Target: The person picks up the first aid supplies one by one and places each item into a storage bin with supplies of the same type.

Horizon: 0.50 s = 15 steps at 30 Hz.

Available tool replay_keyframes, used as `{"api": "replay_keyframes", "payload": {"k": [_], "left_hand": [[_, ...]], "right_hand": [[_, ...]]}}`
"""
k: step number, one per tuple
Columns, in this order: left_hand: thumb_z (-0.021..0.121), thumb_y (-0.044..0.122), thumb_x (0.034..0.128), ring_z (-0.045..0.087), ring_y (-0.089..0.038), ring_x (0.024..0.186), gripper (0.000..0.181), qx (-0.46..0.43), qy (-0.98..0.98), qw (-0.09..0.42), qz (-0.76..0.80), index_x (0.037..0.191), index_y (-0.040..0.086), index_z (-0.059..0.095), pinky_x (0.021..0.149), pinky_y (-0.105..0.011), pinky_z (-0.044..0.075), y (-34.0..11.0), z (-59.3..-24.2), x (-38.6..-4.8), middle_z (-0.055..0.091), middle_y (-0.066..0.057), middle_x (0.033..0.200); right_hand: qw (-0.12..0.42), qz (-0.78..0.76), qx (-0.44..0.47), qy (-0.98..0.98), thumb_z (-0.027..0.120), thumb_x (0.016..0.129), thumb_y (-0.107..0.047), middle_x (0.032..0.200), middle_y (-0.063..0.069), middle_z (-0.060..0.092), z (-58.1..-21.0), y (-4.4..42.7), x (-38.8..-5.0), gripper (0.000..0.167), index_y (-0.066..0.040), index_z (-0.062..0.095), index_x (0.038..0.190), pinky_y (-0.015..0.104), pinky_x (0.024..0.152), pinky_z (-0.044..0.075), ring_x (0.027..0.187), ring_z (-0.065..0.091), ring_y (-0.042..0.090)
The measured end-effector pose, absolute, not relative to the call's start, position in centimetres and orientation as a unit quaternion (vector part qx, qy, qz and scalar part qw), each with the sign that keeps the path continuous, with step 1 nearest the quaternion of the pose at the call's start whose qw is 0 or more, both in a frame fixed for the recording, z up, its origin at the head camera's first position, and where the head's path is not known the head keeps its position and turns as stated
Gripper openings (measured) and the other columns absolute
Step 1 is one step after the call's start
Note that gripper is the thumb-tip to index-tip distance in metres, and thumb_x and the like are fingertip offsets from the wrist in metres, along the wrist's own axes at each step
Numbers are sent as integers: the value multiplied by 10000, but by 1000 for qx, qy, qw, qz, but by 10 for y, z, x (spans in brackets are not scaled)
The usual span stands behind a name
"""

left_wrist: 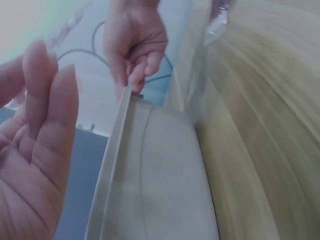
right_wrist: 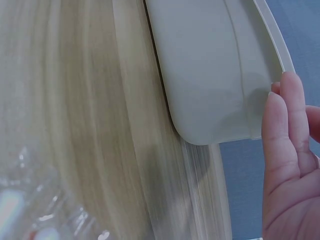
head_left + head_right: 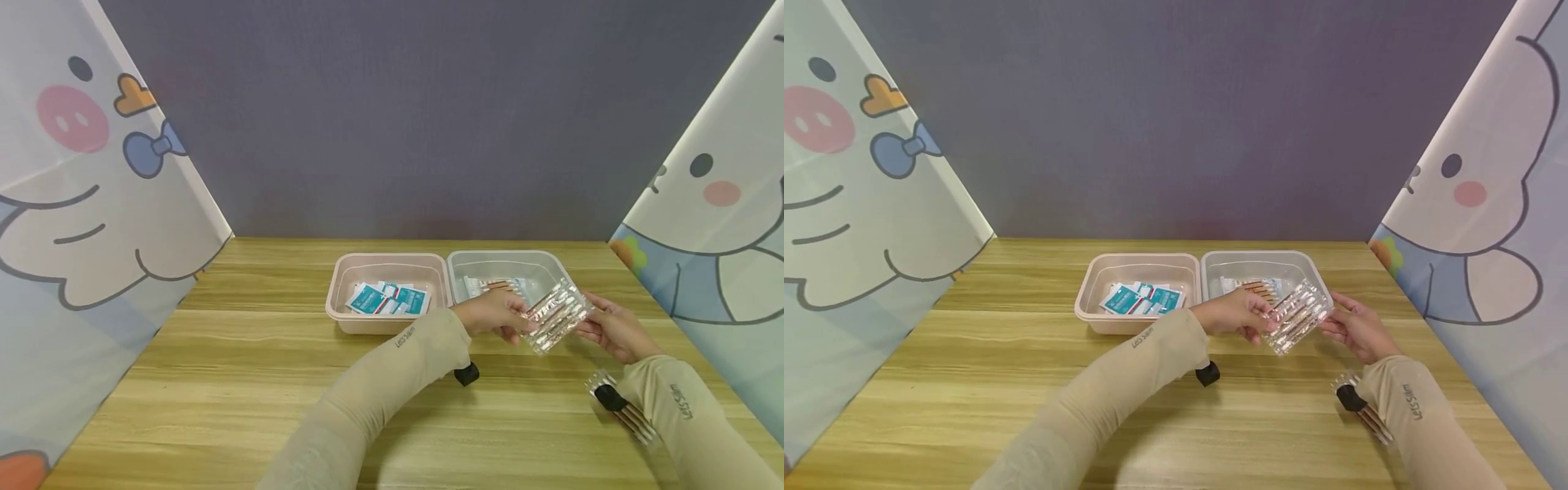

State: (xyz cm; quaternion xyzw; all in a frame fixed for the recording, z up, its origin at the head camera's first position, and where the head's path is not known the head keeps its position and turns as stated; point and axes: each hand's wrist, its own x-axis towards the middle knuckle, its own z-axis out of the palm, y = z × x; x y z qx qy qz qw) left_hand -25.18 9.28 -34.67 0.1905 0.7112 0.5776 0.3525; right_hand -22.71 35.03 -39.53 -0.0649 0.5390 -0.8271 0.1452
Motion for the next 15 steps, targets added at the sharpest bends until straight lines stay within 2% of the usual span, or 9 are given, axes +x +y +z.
{"api": "replay_keyframes", "payload": {"k": [2, 7, 8, 9, 10, 12, 14, 15], "left_hand": [[641, 0, 902, 566, -125, 496, 123, 181, 698, 345, 600, 989, -83, 614, 817, -450, 535, 93, -347, -256, 608, -35, 716], [624, -8, 911, 578, -113, 508, 137, 140, 676, 323, 648, 1027, -81, 638, 706, -336, 566, 92, -348, -267, 611, -30, 722], [622, -6, 913, 576, -111, 509, 136, 132, 671, 319, 656, 1024, -83, 637, 686, -316, 566, 91, -349, -269, 611, -29, 734], [619, -3, 916, 574, -107, 511, 138, 124, 664, 318, 665, 1025, -86, 633, 687, -311, 566, 90, -350, -271, 612, -25, 748], [618, 2, 919, 574, -105, 512, 127, 113, 659, 316, 673, 1017, -78, 633, 684, -307, 565, 89, -350, -274, 609, -25, 751], [610, 17, 928, 568, -97, 515, 114, 97, 648, 314, 688, 1003, -67, 627, 695, -305, 563, 87, -351, -278, 601, -29, 756], [601, 29, 936, 562, -93, 516, 104, 84, 638, 312, 699, 990, -58, 624, 691, -295, 559, 85, -351, -281, 607, -36, 758], [597, 35, 941, 561, -93, 518, 102, 78, 632, 311, 705, 988, -52, 623, 685, -288, 557, 84, -351, -282, 608, -42, 752]], "right_hand": [[152, -831, -67, 531, 359, 990, 71, 868, 96, 715, -395, 351, -227, 473, -279, 677, 1007, 269, 690, 560, 757, 707, 174], [157, -827, -59, 537, 493, 986, -7, 840, 120, 718, -395, 351, -226, 344, -302, 667, 1024, 268, 691, 560, 759, 709, 173], [157, -827, -56, 537, 504, 982, -12, 840, 122, 718, -395, 352, -226, 317, -288, 647, 1049, 267, 692, 560, 758, 709, 171], [157, -826, -54, 539, 509, 982, -19, 841, 120, 718, -395, 352, -226, 353, -285, 601, 1195, 264, 695, 559, 759, 708, 167], [157, -825, -52, 541, 509, 983, -20, 845, 119, 719, -395, 352, -227, 433, -270, 502, 1336, 261, 696, 558, 760, 708, 164], [156, -821, -45, 547, 506, 985, -26, 847, 115, 719, -394, 351, -227, 650, -196, 182, 1523, 255, 696, 557, 759, 707, 155], [156, -818, -38, 552, 498, 989, -29, 850, 112, 719, -393, 351, -227, 800, -79, -110, 1506, 249, 696, 556, 757, 706, 148], [156, -817, -37, 554, 492, 992, -29, 848, 111, 719, -393, 351, -227, 826, 1, -194, 1452, 248, 695, 555, 756, 706, 146]]}}
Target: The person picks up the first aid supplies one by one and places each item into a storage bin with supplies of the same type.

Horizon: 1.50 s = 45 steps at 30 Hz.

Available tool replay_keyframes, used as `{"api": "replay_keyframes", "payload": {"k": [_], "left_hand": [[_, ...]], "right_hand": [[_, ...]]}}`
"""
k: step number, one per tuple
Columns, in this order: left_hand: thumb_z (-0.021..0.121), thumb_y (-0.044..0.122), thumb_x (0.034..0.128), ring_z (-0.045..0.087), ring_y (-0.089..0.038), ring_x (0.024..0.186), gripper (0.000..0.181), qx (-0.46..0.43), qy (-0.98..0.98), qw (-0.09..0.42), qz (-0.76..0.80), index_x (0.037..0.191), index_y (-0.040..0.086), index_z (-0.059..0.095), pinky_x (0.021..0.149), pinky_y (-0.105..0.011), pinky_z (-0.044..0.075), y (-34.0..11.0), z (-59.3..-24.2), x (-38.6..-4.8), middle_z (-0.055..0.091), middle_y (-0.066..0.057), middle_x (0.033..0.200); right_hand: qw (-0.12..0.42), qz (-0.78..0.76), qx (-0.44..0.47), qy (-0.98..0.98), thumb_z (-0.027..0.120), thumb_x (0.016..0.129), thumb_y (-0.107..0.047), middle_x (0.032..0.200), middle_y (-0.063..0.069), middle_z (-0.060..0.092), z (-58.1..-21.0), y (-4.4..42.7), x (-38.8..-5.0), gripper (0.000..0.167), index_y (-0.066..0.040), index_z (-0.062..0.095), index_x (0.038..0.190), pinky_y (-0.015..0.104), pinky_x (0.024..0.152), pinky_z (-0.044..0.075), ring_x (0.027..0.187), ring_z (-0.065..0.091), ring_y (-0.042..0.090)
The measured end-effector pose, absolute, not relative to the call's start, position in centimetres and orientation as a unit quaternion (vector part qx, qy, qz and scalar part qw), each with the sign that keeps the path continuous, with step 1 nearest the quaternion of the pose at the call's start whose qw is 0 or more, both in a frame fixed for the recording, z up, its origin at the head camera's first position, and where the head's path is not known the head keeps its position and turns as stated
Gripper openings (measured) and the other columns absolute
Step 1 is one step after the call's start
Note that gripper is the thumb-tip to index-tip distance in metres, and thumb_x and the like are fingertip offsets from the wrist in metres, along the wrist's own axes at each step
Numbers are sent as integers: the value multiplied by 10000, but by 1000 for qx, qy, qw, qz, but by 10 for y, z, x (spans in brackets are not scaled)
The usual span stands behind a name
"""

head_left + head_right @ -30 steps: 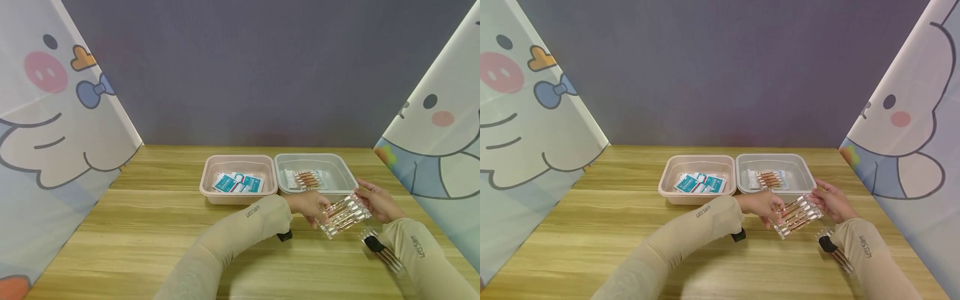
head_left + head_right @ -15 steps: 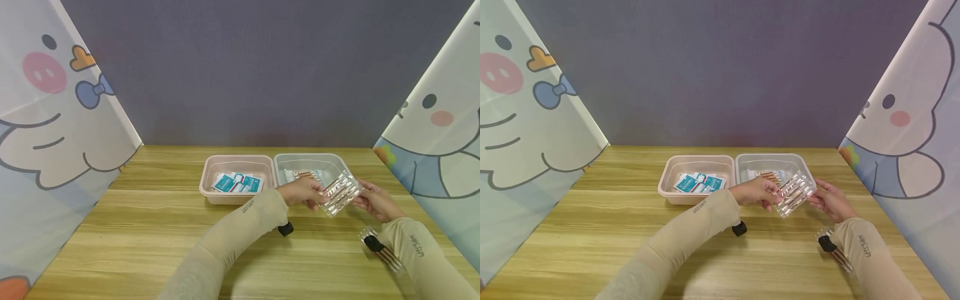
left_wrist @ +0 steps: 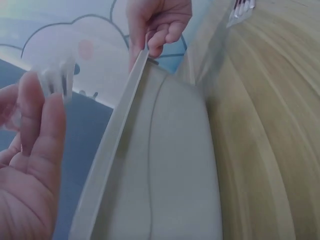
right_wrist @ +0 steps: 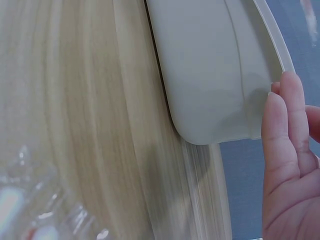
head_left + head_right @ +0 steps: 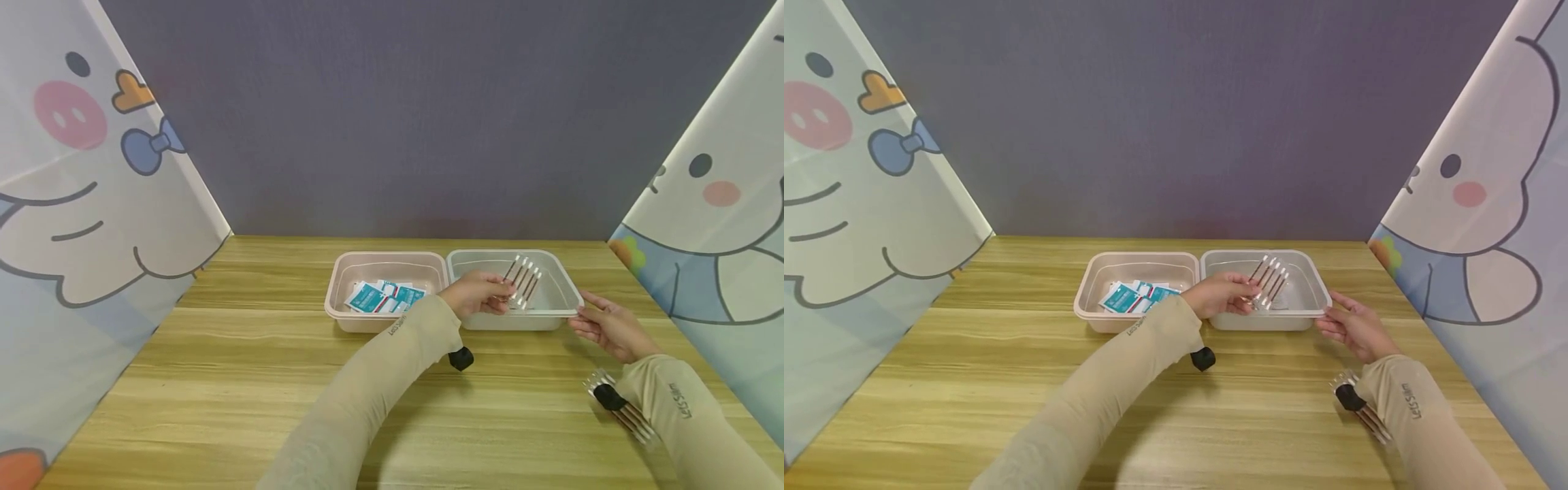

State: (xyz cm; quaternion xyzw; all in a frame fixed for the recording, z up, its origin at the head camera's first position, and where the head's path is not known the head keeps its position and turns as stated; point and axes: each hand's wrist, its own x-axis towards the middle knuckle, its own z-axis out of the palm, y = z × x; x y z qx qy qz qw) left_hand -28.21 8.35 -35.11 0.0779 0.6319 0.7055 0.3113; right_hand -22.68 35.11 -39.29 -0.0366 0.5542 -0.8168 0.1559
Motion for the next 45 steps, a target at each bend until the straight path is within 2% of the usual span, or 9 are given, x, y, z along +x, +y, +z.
{"api": "replay_keyframes", "payload": {"k": [7, 10, 13, 15, 20, 25, 30, 39, 45], "left_hand": [[594, 57, 947, 570, -102, 503, 106, 66, 622, 284, 727, 1000, -28, 628, 655, -296, 545, 78, -348, -288, 616, -57, 721], [598, 68, 947, 558, -95, 486, 107, 68, 629, 279, 723, 998, -19, 632, 632, -294, 541, 76, -348, -291, 614, -51, 696], [594, 85, 954, 547, -97, 467, 90, 71, 636, 278, 717, 976, 5, 627, 634, -314, 545, 74, -348, -294, 599, -42, 669], [587, 94, 959, 538, -95, 455, 93, 74, 639, 275, 714, 986, 11, 621, 633, -323, 550, 73, -346, -295, 586, -38, 660], [560, 90, 974, 518, -91, 435, 151, 72, 641, 273, 713, 1084, -5, 597, 552, -270, 522, 70, -337, -298, 587, -40, 677], [552, 55, 971, 548, -93, 447, 220, 65, 648, 270, 710, 1176, -17, 585, 620, -304, 554, 70, -334, -300, 615, -54, 704], [529, 31, 976, 609, -113, 522, 347, 68, 657, 274, 699, 1318, -26, 520, 856, -420, 524, 71, -336, -301, 682, -198, 907], [525, -51, 952, 601, -110, 489, 503, 63, 670, 300, 676, 1431, -10, 380, 858, -413, 523, 74, -341, -301, 608, -301, 1136], [534, -50, 945, 595, -124, 502, 331, 66, 678, 306, 665, 1276, -37, 522, 903, -446, 493, 75, -343, -302, 651, -280, 1060]], "right_hand": [[152, -818, -31, 554, 486, 993, -27, 830, 104, 717, -390, 350, -228, 825, 8, -207, 1439, 249, 689, 556, 744, 705, 142], [152, -824, -36, 545, 480, 992, -11, 822, 120, 715, -392, 350, -228, 604, -184, 222, 1510, 256, 686, 558, 738, 706, 154], [152, -831, -44, 533, 472, 990, 7, 820, 134, 712, -394, 350, -227, 336, -249, 554, 1192, 263, 684, 560, 738, 707, 167], [150, -830, -40, 535, 465, 993, 8, 820, 132, 712, -394, 350, -227, 376, -230, 499, 1282, 264, 687, 560, 739, 707, 166], [146, -818, -22, 556, 447, 1001, -2, 817, 117, 714, -393, 348, -230, 749, -34, -107, 1503, 261, 686, 559, 732, 704, 151], [144, -818, -24, 556, 482, 990, -9, 822, 120, 715, -393, 348, -229, 562, -171, 250, 1476, 261, 686, 560, 735, 705, 152], [148, -827, -46, 540, 504, 980, -6, 814, 126, 713, -395, 350, -226, 301, -274, 628, 1035, 258, 677, 559, 733, 705, 158], [144, -826, -39, 544, 516, 979, -22, 810, 114, 715, -397, 350, -225, 270, -250, 573, 1112, 252, 678, 558, 730, 706, 151], [141, -828, -46, 541, 536, 971, -23, 823, 117, 717, -396, 351, -225, 267, -276, 599, 1029, 253, 679, 558, 741, 706, 153]]}}
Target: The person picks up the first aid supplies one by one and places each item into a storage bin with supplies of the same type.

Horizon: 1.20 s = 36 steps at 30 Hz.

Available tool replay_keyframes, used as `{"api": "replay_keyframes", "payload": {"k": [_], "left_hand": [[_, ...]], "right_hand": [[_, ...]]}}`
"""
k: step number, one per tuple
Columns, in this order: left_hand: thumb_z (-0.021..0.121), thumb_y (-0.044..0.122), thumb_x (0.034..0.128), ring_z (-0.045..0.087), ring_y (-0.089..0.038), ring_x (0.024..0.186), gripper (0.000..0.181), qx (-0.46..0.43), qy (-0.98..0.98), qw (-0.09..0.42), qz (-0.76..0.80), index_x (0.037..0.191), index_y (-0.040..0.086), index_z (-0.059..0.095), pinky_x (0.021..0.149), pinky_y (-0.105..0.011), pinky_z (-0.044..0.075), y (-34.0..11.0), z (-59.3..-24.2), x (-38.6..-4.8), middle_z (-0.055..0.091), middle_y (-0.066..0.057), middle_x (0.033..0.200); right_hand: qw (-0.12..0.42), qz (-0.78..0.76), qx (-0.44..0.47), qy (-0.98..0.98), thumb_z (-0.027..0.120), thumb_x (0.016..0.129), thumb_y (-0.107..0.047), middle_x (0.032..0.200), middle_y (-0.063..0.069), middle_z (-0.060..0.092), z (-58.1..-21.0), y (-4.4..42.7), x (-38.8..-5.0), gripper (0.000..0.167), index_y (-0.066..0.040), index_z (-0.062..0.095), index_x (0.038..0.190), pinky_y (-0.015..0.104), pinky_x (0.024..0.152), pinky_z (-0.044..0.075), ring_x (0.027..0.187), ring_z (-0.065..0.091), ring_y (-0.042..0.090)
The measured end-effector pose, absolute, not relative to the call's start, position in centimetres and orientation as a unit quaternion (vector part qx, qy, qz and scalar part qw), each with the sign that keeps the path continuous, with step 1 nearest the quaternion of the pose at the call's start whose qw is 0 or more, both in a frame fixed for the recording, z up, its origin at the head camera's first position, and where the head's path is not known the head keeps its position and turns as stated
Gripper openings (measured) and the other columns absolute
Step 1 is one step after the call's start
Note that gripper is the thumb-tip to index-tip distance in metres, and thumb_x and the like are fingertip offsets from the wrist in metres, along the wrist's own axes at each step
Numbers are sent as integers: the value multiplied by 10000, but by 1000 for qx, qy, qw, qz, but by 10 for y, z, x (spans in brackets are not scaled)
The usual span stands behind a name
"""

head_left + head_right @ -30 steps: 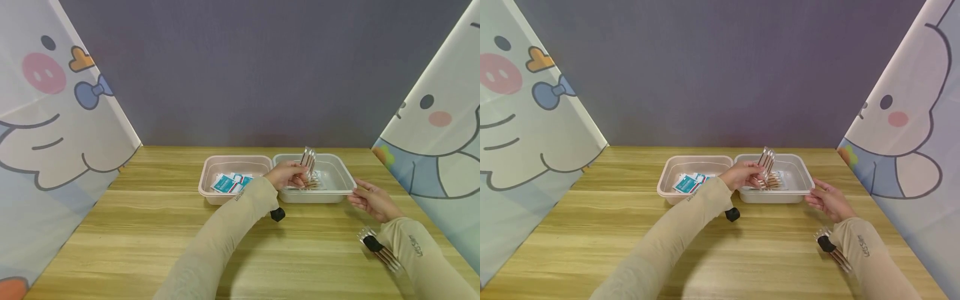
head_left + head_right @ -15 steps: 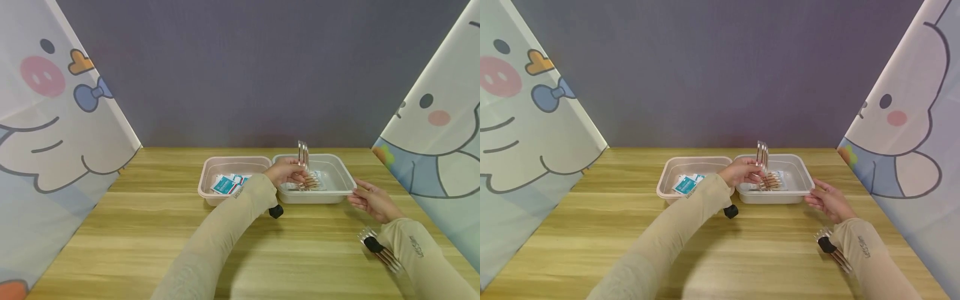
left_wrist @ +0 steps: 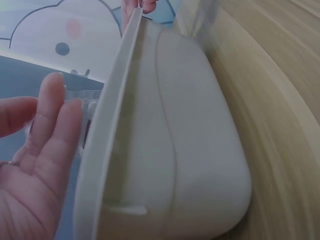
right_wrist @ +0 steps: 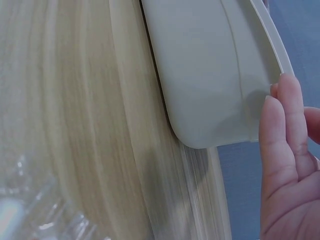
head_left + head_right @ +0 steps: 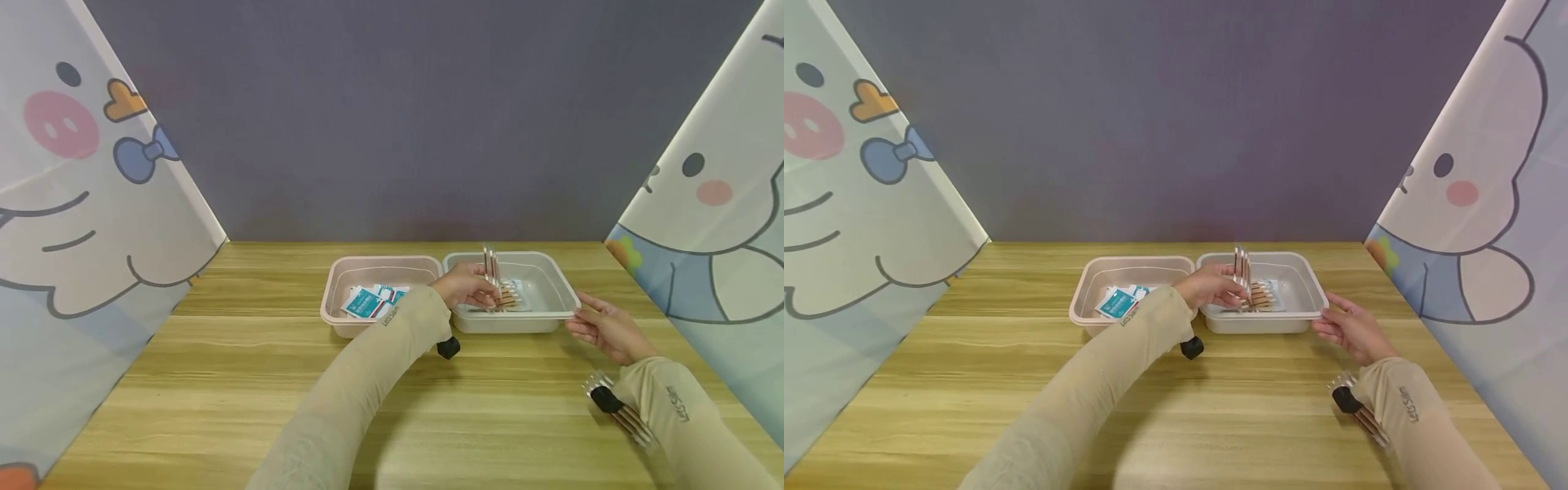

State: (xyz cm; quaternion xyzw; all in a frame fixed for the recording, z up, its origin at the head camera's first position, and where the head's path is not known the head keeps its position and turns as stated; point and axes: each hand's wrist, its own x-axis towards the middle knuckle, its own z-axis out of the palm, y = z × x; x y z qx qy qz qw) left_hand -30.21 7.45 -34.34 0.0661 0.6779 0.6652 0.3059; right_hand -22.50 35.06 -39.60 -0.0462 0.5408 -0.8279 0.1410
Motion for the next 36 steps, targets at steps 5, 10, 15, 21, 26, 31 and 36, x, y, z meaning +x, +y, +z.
{"api": "replay_keyframes", "payload": {"k": [5, 10, 15, 21, 26, 31, 36], "left_hand": [[537, -20, 954, 596, -146, 581, 421, 80, 694, 332, 634, 1366, -43, 450, 813, -364, 542, 68, -346, -302, 655, -245, 1081], [526, 37, 972, 589, -152, 628, 587, 106, 704, 349, 609, 1496, 8, 263, 837, -347, 523, 59, -343, -300, 606, -238, 1205], [577, 98, 954, 648, -264, 777, 542, 166, 733, 317, 579, 1461, 82, 386, 858, -353, 514, 43, -330, -295, 601, -172, 1252], [597, 215, 956, 632, -344, 989, 455, 208, 775, 269, 533, 1394, 161, 488, 880, -399, 500, 8, -315, -288, 610, -108, 1247], [575, 223, 964, 596, -411, 989, 446, 190, 782, 253, 537, 1393, 141, 486, 930, -479, 461, -27, -318, -282, 600, -73, 1218], [491, 198, 997, 623, -351, 969, 442, 173, 771, 235, 566, 1425, 101, 436, 960, -489, 435, -57, -322, -273, 590, -146, 1237], [478, 153, 1000, 656, -241, 859, 415, 149, 773, 197, 585, 1410, 92, 457, 958, -512, 430, -85, -320, -259, 609, -178, 1198]], "right_hand": [[150, -830, -49, 535, 518, 975, -10, 827, 121, 715, -397, 350, -225, 319, -295, 657, 1012, 261, 679, 560, 744, 707, 163], [153, -830, -49, 535, 496, 984, -2, 840, 128, 715, -398, 351, -224, 349, -303, 669, 1020, 267, 685, 560, 754, 707, 171], [154, -829, -55, 534, 492, 985, 1, 835, 127, 714, -398, 351, -224, 357, -304, 672, 1029, 270, 684, 561, 748, 707, 173], [146, -817, -45, 556, 466, 997, -10, 820, 110, 715, -396, 351, -228, 306, -275, 598, 1074, 264, 674, 561, 726, 706, 158], [118, -711, -1, 693, 457, 1000, -38, 771, 20, 702, -388, 344, -232, 417, -43, 353, 1403, 256, 655, 561, 684, 692, 111], [53, -523, 3, 850, 434, 1011, -102, 755, -25, 676, -377, 340, -229, 559, 221, 189, 1396, 245, 627, 556, 649, 664, 57], [11, -430, -28, 902, 441, 998, -116, 811, 163, 691, -373, 340, -225, 504, 247, 322, 1326, 243, 607, 549, 638, 646, 52]]}}
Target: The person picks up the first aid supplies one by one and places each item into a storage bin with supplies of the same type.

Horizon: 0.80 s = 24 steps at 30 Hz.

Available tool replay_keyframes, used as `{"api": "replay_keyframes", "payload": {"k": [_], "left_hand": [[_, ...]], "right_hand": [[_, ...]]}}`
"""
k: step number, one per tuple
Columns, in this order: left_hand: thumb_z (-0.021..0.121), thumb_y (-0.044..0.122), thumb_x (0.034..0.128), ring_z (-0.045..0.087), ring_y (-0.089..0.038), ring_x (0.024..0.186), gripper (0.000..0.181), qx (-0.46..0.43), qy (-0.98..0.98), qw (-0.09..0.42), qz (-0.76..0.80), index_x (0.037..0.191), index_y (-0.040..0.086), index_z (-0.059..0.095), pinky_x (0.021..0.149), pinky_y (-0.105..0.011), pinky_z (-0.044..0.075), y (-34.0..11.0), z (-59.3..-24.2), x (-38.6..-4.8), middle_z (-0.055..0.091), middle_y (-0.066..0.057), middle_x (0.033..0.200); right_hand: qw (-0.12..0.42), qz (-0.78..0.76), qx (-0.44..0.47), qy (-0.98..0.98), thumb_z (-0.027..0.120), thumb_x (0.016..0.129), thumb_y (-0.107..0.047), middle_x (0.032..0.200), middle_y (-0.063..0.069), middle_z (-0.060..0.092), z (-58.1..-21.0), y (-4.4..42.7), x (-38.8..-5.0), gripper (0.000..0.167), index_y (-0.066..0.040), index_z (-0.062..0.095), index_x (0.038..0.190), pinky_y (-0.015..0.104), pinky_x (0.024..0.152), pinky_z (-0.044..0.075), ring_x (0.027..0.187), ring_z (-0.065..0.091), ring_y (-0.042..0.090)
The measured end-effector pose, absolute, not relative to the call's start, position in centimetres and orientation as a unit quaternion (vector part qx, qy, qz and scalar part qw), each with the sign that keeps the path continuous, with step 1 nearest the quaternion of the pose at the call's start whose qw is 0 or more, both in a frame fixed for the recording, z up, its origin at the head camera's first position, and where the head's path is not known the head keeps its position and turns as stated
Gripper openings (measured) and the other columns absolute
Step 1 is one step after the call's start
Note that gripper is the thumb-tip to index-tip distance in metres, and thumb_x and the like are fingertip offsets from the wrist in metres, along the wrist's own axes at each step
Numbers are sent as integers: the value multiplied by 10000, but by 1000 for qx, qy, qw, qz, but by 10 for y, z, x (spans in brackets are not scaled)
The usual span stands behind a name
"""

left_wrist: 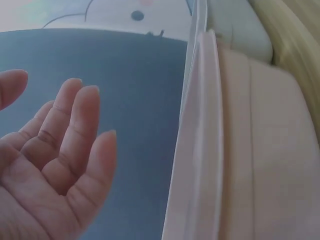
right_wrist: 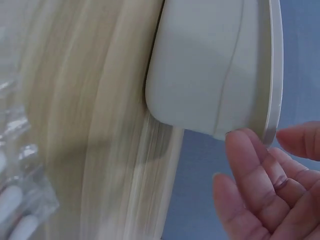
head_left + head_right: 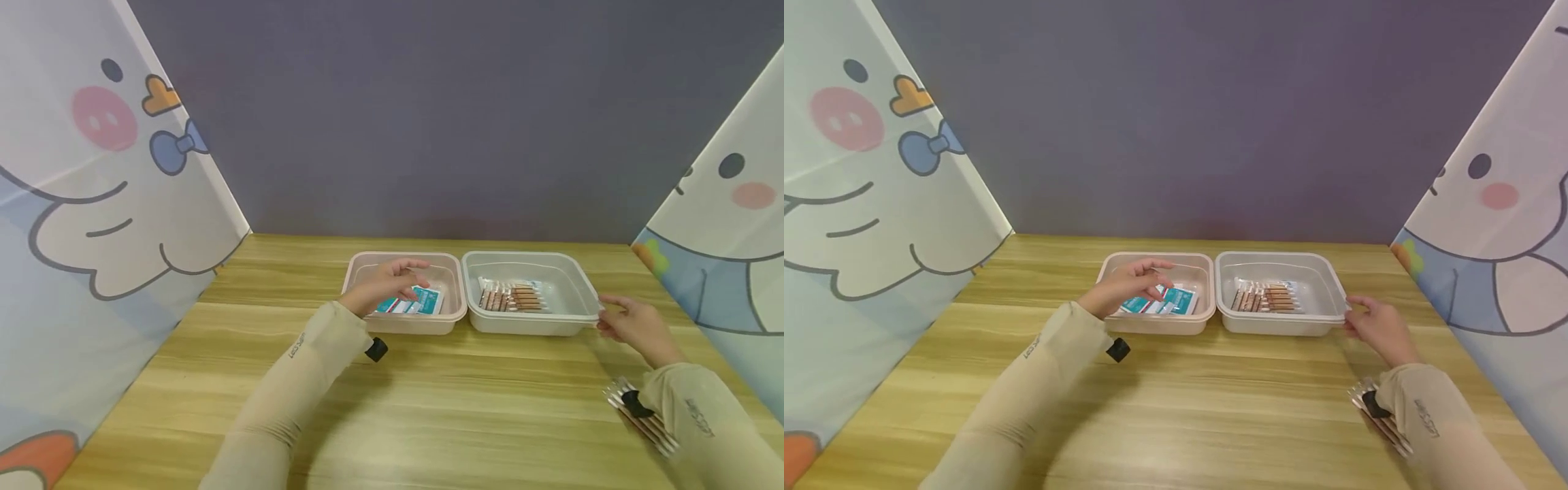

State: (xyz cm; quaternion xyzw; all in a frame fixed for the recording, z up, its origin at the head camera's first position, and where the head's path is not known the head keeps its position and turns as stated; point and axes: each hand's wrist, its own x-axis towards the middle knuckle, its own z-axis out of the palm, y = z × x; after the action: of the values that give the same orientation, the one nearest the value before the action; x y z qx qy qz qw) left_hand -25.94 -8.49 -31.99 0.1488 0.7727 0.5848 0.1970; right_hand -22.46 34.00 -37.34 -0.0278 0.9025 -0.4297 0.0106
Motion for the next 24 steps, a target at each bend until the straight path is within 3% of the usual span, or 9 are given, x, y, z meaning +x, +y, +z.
{"api": "replay_keyframes", "payload": {"k": [6, 11, 14, 21, 24], "left_hand": [[475, 121, 992, 643, -203, 765, 368, 125, 765, 124, 620, 1339, 7, 514, 865, -425, 510, -123, -326, -250, 605, -243, 1135], [467, 77, 991, 606, -123, 686, 326, 80, 741, 102, 658, 1286, -56, 504, 809, -356, 524, -154, -332, -242, 637, -78, 948], [469, 63, 989, 593, -104, 672, 320, 63, 731, 102, 672, 1272, -85, 488, 774, -298, 527, -167, -335, -238, 632, -7, 899], [470, 133, 1008, 597, -80, 689, 368, 26, 747, 96, 657, 1296, -95, 443, 771, -267, 527, -198, -341, -232, 601, -49, 972], [471, 145, 1011, 598, -77, 681, 317, 6, 751, 92, 654, 1261, -50, 483, 759, -260, 526, -209, -345, -231, 580, -58, 990]], "right_hand": [[3, -386, -27, 922, 437, 1009, -161, 822, 175, 699, -376, 357, -214, 514, 220, 324, 1335, 250, 576, 529, 633, 644, 46], [24, -379, -15, 925, 423, 1010, -157, 864, 185, 699, -376, 376, -204, 549, 218, 248, 1372, 276, 578, 516, 653, 629, 35], [58, -378, -5, 924, 422, 1019, -190, 964, 260, 674, -377, 387, -197, 614, 220, 163, 1395, 318, 606, 520, 696, 635, 59], [112, -331, -14, 937, 527, 991, -256, 1032, 266, 666, -378, 392, -187, 703, 196, 180, 1404, 339, 621, 507, 761, 649, 155], [138, -303, -32, 942, 565, 967, -262, 987, 207, 685, -379, 390, -185, 704, 184, 231, 1398, 297, 570, 459, 678, 576, 114]]}}
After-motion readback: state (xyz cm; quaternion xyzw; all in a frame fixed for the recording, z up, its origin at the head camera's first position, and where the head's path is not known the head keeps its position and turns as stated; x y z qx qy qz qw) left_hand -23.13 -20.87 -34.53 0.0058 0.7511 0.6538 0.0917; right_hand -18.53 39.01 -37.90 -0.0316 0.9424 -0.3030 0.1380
